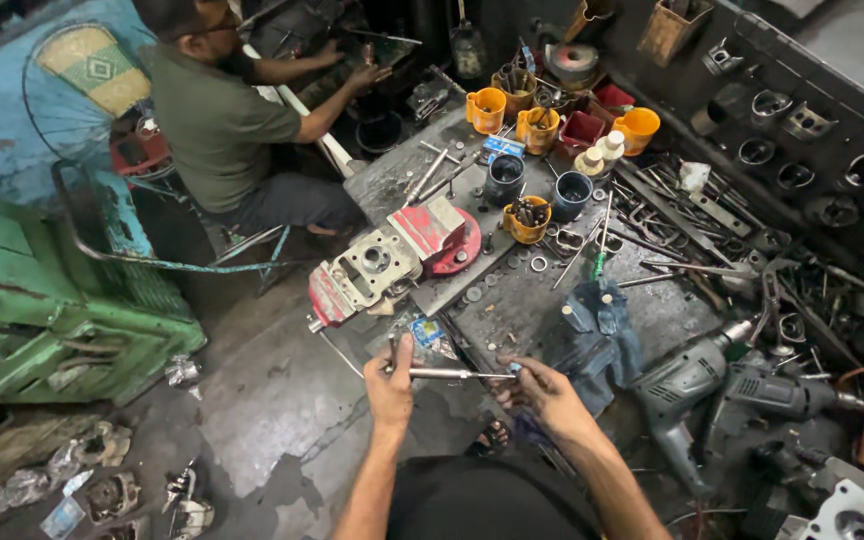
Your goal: The person uses a T-handle wrench to tighten bolts on a cylinder head clamped in a bench vise. They repeatedly reposition the tool and apply torque to multiple fasteners on the engine part.
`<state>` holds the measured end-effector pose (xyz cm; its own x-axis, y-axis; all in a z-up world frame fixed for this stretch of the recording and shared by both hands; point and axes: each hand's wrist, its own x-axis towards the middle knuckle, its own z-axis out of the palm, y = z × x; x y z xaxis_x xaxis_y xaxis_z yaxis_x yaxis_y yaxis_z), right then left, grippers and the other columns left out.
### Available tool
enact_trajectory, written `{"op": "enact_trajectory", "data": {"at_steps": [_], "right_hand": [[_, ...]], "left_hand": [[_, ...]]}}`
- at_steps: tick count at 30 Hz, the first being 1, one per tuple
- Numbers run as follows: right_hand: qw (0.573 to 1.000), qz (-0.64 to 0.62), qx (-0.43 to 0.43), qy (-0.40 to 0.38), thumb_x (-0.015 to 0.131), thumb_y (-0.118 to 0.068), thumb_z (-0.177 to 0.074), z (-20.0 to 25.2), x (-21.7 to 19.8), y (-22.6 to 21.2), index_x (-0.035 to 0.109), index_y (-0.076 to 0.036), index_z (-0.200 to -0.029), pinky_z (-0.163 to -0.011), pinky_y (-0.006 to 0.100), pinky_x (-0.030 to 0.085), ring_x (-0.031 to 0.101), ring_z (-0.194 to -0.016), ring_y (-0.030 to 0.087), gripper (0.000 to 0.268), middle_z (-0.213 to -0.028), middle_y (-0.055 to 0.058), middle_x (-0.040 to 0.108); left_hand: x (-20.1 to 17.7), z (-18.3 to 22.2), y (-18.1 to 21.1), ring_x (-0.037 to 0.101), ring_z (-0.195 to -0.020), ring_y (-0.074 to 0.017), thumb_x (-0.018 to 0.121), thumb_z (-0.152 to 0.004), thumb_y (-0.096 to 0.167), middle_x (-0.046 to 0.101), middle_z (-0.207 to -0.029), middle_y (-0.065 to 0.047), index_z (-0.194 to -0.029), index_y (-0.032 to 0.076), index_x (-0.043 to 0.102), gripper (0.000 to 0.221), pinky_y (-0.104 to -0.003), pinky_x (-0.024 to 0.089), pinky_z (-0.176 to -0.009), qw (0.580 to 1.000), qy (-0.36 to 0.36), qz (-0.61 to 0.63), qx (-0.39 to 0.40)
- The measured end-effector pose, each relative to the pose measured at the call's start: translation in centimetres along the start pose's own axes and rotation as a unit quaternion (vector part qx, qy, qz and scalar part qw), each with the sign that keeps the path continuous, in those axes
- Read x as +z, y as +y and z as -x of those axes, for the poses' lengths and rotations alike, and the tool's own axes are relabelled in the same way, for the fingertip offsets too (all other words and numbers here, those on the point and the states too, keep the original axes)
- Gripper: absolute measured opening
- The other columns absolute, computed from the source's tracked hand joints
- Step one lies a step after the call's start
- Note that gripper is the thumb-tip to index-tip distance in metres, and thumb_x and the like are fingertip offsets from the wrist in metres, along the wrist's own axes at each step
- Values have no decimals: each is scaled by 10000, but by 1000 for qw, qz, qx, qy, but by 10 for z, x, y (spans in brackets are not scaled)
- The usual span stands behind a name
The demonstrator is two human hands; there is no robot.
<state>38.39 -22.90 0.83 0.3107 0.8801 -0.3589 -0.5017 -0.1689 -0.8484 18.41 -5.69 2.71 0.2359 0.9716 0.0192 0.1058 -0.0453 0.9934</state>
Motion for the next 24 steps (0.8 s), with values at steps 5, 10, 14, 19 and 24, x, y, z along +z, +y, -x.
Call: {"op": "enact_trajectory", "data": {"at_steps": [5, 10, 14, 19, 24], "right_hand": [[1000, 15, 11, 6, 526, -137, -1018, -1, -7, 2, 586, 4, -1304, -821, 352, 597, 736, -924, 201, 324, -1078, 138, 763], [995, 76, -44, -40, 639, -78, -956, 0, -14, 0, 659, 2, -1250, -814, 331, 600, 725, -916, 200, 306, -1065, 142, 775], [962, 218, -166, -3, 753, 3, -838, 7, 3, -3, 766, 1, -1161, -794, 278, 578, 696, -915, 172, 323, -1051, 125, 740], [883, 333, -328, 32, 840, 30, -742, 21, 38, -17, 773, -37, -1104, -824, 296, 588, 737, -981, 210, 374, -1095, 114, 764], [756, 411, -507, -51, 811, 50, -783, 31, 64, -44, 769, -61, -1125, -908, 345, 629, 750, -1085, 248, 361, -1138, 83, 739]], "left_hand": [[1, 4, 3, 559, -576, -110, 678, -967, 362, 617, -599, -29, -680, -8, 685, 468, -296, 423, -560, 999, 45, 25, -2], [-1, 13, 8, 608, -527, -118, 669, -970, 349, 650, -574, -34, -681, 0, 684, 454, -286, 463, -534, 998, 61, 13, 12], [3, 24, 7, 639, -533, -124, 676, -955, 347, 684, -588, -29, -718, 2, 702, 420, -285, 468, -531, 999, 39, 1, 8], [2, 33, 9, 556, -541, -98, 717, -965, 371, 643, -632, -19, -792, 4, 702, 406, -260, 399, -509, 993, 42, 73, -77], [-18, 29, 16, 464, -443, -76, 754, -836, 432, 604, -630, 0, -886, 89, 706, 349, -236, 323, -395, 945, 74, 174, -268]]}}
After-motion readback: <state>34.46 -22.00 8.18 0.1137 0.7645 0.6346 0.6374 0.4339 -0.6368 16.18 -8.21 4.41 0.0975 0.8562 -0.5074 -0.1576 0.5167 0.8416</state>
